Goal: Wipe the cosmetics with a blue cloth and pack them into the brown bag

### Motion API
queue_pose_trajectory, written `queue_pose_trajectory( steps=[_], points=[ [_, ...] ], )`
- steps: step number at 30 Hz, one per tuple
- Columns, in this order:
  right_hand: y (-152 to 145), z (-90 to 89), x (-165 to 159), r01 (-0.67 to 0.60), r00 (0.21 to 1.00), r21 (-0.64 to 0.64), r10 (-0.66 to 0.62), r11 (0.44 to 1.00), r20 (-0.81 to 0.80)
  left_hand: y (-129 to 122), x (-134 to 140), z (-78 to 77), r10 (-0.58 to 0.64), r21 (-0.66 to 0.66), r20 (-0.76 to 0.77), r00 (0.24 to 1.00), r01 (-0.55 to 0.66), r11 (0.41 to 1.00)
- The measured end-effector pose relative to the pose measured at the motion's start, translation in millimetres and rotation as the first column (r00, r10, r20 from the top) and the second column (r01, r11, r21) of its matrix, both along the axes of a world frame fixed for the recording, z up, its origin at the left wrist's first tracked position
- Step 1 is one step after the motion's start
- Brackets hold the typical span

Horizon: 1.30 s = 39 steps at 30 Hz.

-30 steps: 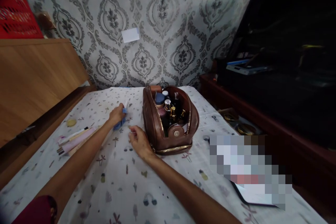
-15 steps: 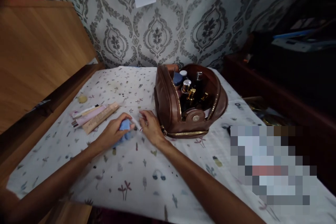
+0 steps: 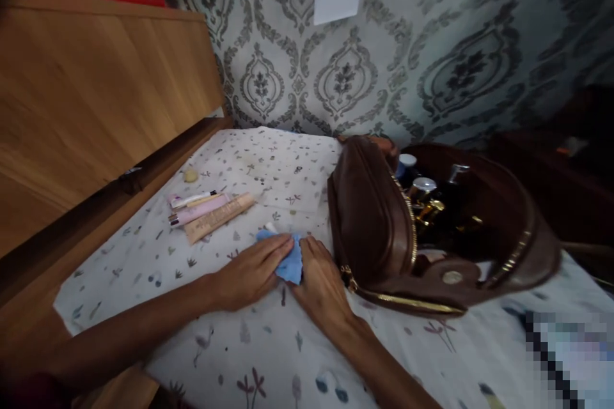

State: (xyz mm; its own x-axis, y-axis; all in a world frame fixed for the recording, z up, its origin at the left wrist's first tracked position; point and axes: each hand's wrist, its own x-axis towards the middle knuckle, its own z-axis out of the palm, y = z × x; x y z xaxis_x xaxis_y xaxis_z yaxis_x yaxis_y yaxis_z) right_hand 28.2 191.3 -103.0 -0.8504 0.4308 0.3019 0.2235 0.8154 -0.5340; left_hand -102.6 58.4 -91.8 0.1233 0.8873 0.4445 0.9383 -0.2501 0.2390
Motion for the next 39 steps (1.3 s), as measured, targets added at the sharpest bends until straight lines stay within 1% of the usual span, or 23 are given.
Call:
queue_pose_trajectory(
  steps=[2,4,6,7,10,11,13,14,15,16,18,19,20,21,23,26,28,31,33,36,39],
  points=[
    [1,0.2,0,-0.006,1.0,0.007,0.006,1.0,0.005,0,-10,1.5,0.017,0.015,-0.113,0.993,-0.016,1.0],
    [-1,4.2,-1,0.001,1.0,0.028,-0.001,1.0,-0.01,2,-22,7.4,0.069,-0.011,-0.21,0.975,-0.073,0.997],
    [-3,8.5,0,0.003,1.0,0.046,-0.002,0.999,-0.026,2,-36,14.0,0.159,-0.063,-0.275,0.948,-0.183,0.981],
    [-4,10.3,0,0.003,1.0,0.048,-0.001,0.999,-0.031,2,-42,16.6,0.217,-0.089,-0.294,0.931,-0.253,0.963],
    [-5,13.1,2,-0.005,0.999,0.023,0.006,1.0,-0.036,-1,-57,20.5,0.393,-0.132,-0.282,0.875,-0.441,0.888],
    [-5,13.4,2,-0.003,0.999,0.01,0.003,1.0,-0.04,-3,-59,20.9,0.44,-0.127,-0.249,0.863,-0.48,0.868],
    [-4,13.3,3,0.004,0.999,-0.021,-0.006,1.0,-0.049,-5,-58,21.5,0.491,-0.093,-0.166,0.855,-0.509,0.856],
    [-4,12.9,2,0.006,0.999,-0.038,-0.008,0.999,-0.053,-6,-55,21.8,0.49,-0.069,-0.129,0.862,-0.501,0.863],
    [-4,12.5,2,0.005,0.998,-0.053,-0.008,0.999,-0.058,-6,-50,22.2,0.463,-0.042,-0.102,0.88,-0.469,0.882],
    [-4,12.1,2,0.002,0.998,-0.066,-0.006,0.998,-0.067,-5,-44,22.5,0.405,-0.017,-0.092,0.91,-0.408,0.913],
    [-4,11.3,1,-0.01,0.996,-0.09,0.002,0.996,-0.093,-4,-32,22.6,0.237,0.005,-0.125,0.963,-0.238,0.971],
    [-4,11.2,1,-0.015,0.994,-0.102,0.004,0.995,-0.106,-3,-27,22.4,0.155,-0.002,-0.156,0.976,-0.157,0.988],
    [-4,11.5,1,-0.018,0.993,-0.115,0.004,0.993,-0.117,-1,-23,22.1,0.097,-0.02,-0.192,0.977,-0.103,0.994],
    [-4,12.1,1,-0.018,0.992,-0.129,0.002,0.992,-0.123,0,-22,21.9,0.077,-0.046,-0.229,0.97,-0.09,0.995],
    [-4,14.5,0,-0.016,0.991,-0.162,-0.006,0.987,-0.133,1,-26,21.8,0.111,-0.096,-0.28,0.953,-0.143,0.985],
    [-6,19.7,1,-0.024,0.988,-0.233,-0.013,0.972,-0.153,2,-40,22.1,0.163,-0.162,-0.281,0.946,-0.214,0.963],
    [-7,22.1,1,-0.025,0.988,-0.299,-0.021,0.954,-0.15,2,-49,21.8,0.166,-0.185,-0.254,0.953,-0.216,0.959],
    [-5,21.3,1,-0.021,0.988,-0.393,-0.042,0.919,-0.151,2,-53,20.9,0.158,-0.189,-0.209,0.965,-0.198,0.962],
    [-3,18.8,0,-0.051,0.982,-0.445,-0.037,0.894,-0.186,2,-52,21.4,0.154,-0.192,-0.148,0.977,-0.181,0.964],
    [0,16.5,-3,-0.132,0.962,-0.518,-0.017,0.845,-0.273,0,-50,25.9,0.163,-0.217,0.0,0.987,-0.159,0.963],
    [-2,19.2,-4,-0.22,0.939,-0.603,-0.002,0.767,-0.345,-1,-46,32.2,0.204,-0.258,0.209,0.956,-0.148,0.955]
  ],
)
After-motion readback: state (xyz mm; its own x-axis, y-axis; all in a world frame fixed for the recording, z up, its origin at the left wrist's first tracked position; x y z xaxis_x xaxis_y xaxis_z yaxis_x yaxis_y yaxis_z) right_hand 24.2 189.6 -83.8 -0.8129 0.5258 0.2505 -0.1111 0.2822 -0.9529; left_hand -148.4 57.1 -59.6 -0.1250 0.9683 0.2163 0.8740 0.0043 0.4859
